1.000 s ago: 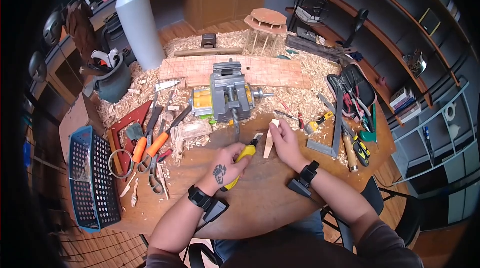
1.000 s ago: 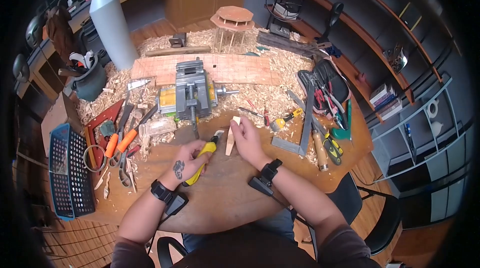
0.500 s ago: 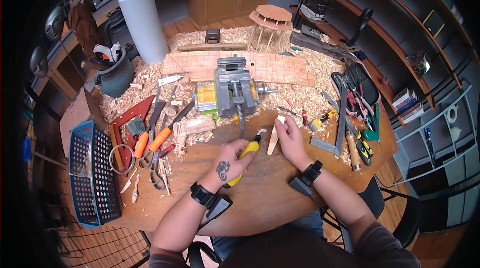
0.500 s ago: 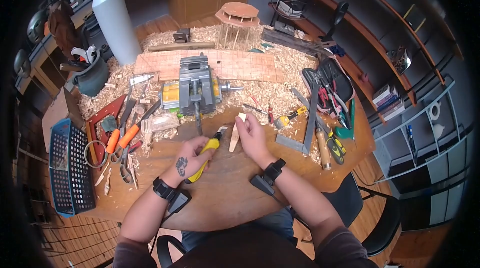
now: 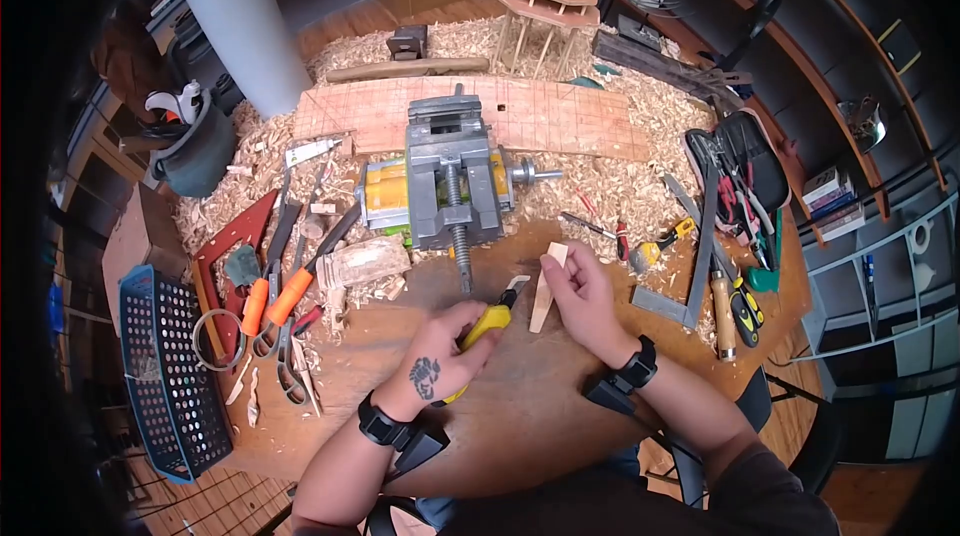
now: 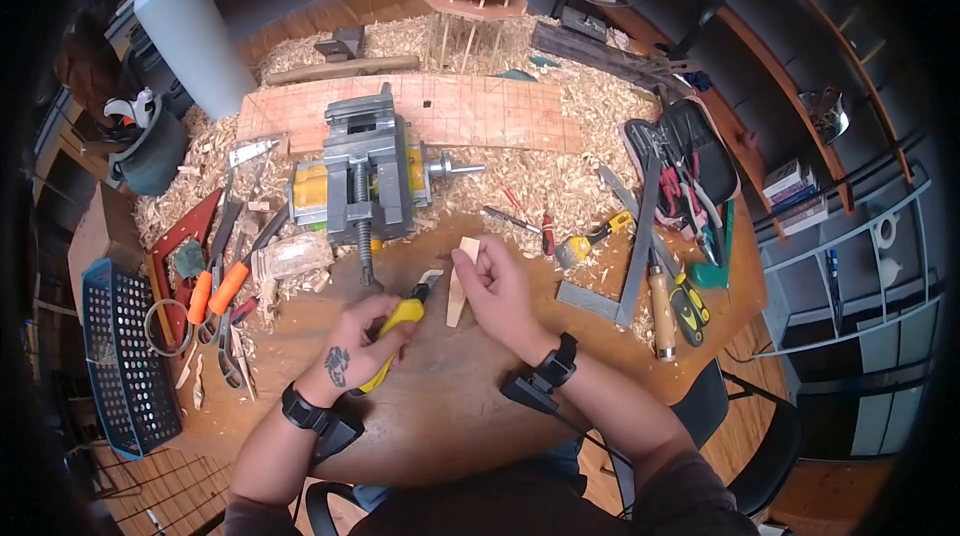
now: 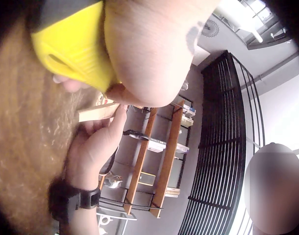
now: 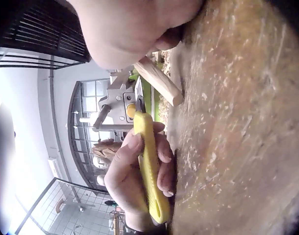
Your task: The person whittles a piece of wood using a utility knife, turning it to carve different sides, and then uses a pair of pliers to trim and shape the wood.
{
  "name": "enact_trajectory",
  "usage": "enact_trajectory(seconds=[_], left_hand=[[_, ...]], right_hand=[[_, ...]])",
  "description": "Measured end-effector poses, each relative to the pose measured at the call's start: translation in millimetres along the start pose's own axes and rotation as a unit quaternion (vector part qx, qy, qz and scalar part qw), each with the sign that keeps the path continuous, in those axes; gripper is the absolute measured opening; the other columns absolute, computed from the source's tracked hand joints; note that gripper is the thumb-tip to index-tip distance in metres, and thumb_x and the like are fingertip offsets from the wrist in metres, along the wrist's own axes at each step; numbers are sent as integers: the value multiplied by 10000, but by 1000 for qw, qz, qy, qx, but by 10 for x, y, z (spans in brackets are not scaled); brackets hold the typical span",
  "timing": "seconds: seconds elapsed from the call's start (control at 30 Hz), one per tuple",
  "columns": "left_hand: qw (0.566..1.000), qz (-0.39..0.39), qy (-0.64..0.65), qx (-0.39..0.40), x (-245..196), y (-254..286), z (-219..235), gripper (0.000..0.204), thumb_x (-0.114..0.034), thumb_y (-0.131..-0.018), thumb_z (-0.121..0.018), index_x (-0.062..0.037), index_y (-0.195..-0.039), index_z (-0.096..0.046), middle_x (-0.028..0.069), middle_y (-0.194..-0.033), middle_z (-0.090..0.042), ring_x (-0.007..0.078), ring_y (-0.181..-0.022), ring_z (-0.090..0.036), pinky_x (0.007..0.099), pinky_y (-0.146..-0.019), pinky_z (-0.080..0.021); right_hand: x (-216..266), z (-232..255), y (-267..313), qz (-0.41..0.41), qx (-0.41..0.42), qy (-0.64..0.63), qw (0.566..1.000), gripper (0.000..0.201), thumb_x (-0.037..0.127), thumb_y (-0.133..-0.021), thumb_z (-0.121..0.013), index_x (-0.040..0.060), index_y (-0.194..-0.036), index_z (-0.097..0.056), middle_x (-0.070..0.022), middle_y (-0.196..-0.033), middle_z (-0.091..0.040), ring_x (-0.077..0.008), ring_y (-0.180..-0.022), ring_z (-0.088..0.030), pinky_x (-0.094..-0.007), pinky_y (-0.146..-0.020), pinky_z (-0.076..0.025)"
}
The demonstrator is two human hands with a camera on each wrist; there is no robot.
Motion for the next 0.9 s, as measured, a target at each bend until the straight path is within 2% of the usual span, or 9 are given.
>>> enact_trajectory(seconds=[0.33, 0.4, 0.57, 0.63, 0.77, 0.83, 0.9], left_hand=[[1000, -12, -12, -6, -31, 9, 8, 177, 12, -990, -650, 45, -1163, -635, 41, -816, -643, 99, -633, -639, 258, -553, -494], [999, -30, 14, -35, -19, 5, 38, 170, -44, -970, -682, 35, -1119, -654, 32, -703, -642, 92, -559, -638, 255, -510, -484], [998, -21, 30, -42, 4, 19, 48, 159, -36, -980, -671, 42, -1117, -653, 44, -746, -648, 93, -575, -647, 251, -515, -488], [999, -12, 33, -36, -1, 24, 48, 153, -34, -984, -669, 44, -1114, -653, 46, -768, -648, 92, -584, -650, 251, -516, -487], [999, -14, 34, -28, -27, 43, 33, 132, -34, -993, -669, 45, -1098, -659, 39, -801, -632, 86, -599, -649, 244, -523, -477], [999, -22, 32, -29, -64, 28, 56, 126, -34, -991, -673, 43, -1091, -665, 34, -801, -625, 85, -599, -647, 242, -525, -472], [999, -40, 7, -21, -99, 48, 36, 127, -30, -984, -684, 36, -1092, -679, 33, -806, -635, 81, -587, -638, 233, -521, -464]], right_hand=[[42, -30, 51, -11, 46, -29, 998, 138, 77, -996, -707, 40, -1056, -589, 107, -669, -374, 14, -592, -306, -215, -519, -233], [90, -19, 55, -13, 52, -38, 998, 138, 79, -994, -711, 42, -1052, -591, 106, -676, -382, 15, -597, -315, -210, -523, -241], [-58, -33, 7, -5, 69, -43, 997, 128, 92, -989, -724, 53, -1013, -605, 105, -698, -409, 16, -608, -344, -194, -535, -271], [11, -33, -16, 26, 52, -58, 997, 125, 113, -1000, -718, 57, -974, -610, 95, -735, -443, 14, -619, -385, -181, -545, -308], [29, 5, 24, -39, 60, -111, 991, 141, 141, -1020, -696, 52, -954, -609, 79, -766, -478, 11, -642, -430, -183, -549, -341], [-12, -20, 30, -39, 105, -35, 993, 162, 168, -1040, -671, 52, -944, -610, 72, -782, -501, 11, -670, -452, -191, -557, -351], [46, -58, 46, -32, 114, -35, 992, 179, 181, -1048, -660, 54, -932, -607, 75, -773, -495, 11, -668, -445, -195, -558, -346]])
Point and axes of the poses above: each hand's wrist, its own y-axis away from the middle knuckle, its own z-axis out of the back of the hand, x = y × z, the point moved 9 cm from there along -y, towards the middle knuckle
